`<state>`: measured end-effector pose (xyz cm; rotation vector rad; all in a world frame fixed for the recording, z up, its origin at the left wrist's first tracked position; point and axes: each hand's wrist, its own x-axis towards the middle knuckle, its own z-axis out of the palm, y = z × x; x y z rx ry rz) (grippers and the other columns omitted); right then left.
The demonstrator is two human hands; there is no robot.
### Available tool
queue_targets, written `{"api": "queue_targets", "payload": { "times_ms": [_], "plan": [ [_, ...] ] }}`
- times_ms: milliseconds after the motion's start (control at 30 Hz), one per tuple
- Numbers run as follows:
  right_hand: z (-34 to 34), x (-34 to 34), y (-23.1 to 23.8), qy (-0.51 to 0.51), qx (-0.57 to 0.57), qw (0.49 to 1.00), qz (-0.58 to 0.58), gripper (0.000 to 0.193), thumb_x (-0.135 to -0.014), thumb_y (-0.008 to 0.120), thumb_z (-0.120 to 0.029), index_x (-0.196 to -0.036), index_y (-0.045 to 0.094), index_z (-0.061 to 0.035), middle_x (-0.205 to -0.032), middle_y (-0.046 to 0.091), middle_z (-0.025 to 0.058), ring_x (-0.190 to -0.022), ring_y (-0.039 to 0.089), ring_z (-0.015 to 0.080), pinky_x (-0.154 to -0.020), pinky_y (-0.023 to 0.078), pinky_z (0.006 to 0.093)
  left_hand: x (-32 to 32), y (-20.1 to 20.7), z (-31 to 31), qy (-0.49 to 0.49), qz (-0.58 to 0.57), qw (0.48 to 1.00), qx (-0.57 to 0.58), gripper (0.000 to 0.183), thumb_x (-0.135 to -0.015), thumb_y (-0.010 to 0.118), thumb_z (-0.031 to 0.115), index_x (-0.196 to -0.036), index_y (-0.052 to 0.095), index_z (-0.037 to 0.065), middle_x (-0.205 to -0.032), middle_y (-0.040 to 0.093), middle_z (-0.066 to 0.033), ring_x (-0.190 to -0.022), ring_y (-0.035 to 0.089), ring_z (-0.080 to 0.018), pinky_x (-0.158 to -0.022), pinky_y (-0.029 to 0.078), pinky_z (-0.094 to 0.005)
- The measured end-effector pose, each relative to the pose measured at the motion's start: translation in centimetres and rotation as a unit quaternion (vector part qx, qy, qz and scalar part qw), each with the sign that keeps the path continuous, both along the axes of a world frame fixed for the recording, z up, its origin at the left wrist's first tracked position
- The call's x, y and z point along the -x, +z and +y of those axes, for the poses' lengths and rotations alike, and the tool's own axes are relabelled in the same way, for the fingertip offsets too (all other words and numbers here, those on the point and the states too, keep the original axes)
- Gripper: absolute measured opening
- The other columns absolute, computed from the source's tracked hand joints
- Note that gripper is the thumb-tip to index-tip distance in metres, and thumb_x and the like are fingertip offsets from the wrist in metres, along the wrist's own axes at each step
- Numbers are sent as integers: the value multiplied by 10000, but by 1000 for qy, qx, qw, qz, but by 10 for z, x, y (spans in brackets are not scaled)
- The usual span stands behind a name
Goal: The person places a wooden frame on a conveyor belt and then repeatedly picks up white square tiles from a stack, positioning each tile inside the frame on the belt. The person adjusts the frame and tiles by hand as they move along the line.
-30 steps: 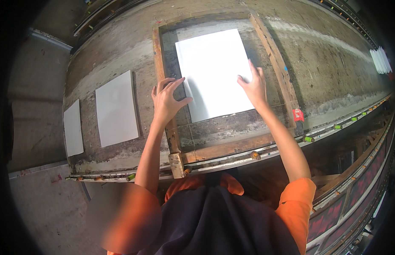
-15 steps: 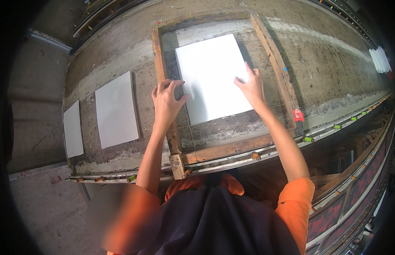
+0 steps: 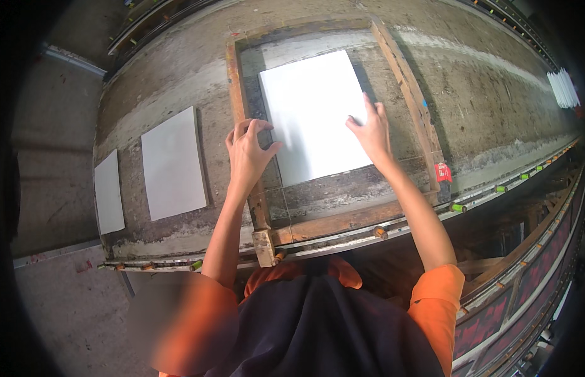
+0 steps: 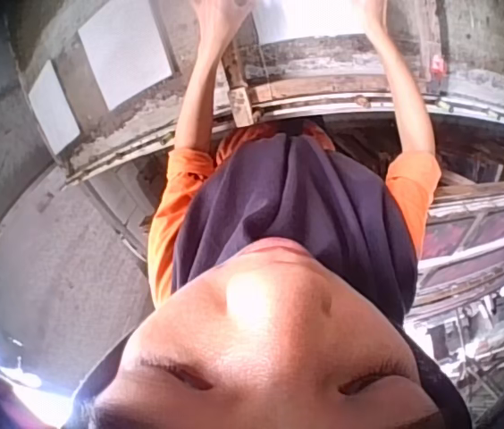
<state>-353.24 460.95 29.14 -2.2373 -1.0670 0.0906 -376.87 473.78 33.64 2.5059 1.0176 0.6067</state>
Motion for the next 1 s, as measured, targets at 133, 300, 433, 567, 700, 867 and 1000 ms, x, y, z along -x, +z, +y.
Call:
{"api": "queue_targets", "payload": {
  "times_ms": [133,300,433,567,700,867,1000],
  "plan": [
    [2,0,0,9,5,1000,2,675,-768,673,-259,-1334,402,-9,-1002,484,149,-885,539,253,-779,466,358,0,0,0,-7,6,1000,-6,370,-652,764,147,-970,583,93,-938,627,-32,-1114,462,-232,-980,263,-517],
    [1,3,4,5,17,1000,24,670,-769,671,-251,-1333,404,-8,-994,481,144,-877,535,253,-769,464,358,1,3,0,-8,-2,1000,0,350,-654,762,135,-947,577,85,-940,613,-39,-1098,467,-239,-970,275,-515],
    [2,0,-3,5,16,1000,-6,670,-766,671,-247,-1333,405,-10,-991,482,143,-875,537,248,-769,466,358,0,4,-1,-6,6,1000,-2,329,-673,750,133,-941,567,79,-962,597,-48,-1092,470,-238,-968,280,-523],
    [4,0,-4,10,11,1000,-17,671,-763,672,-244,-1335,405,-15,-993,485,140,-887,540,250,-776,467,361,-3,0,-3,14,16,999,-28,306,-703,723,122,-955,556,80,-974,579,-78,-1113,457,-253,-988,260,-550],
    [6,4,8,10,38,998,54,707,-751,663,-281,-1326,389,25,-1105,454,222,-1016,522,339,-864,454,392,-2,-2,-4,32,-14,996,-86,285,-742,686,126,-984,549,67,-1118,510,-131,-1221,348,-311,-1013,216,-578],
    [3,0,0,7,15,1000,16,665,-780,663,-269,-1342,402,-27,-1005,487,143,-905,539,250,-790,464,362,-3,5,-12,90,77,984,-131,237,-757,675,152,-963,616,51,-1363,310,-171,-1316,165,-377,-1030,149,-612],
    [3,1,0,5,35,999,23,672,-784,660,-280,-1347,393,-25,-1009,477,139,-909,532,241,-793,458,358,-3,-1,-9,88,105,981,-137,199,-744,696,171,-905,681,55,-1434,215,-167,-1334,112,-382,-1031,105,-640]
  ]
}}
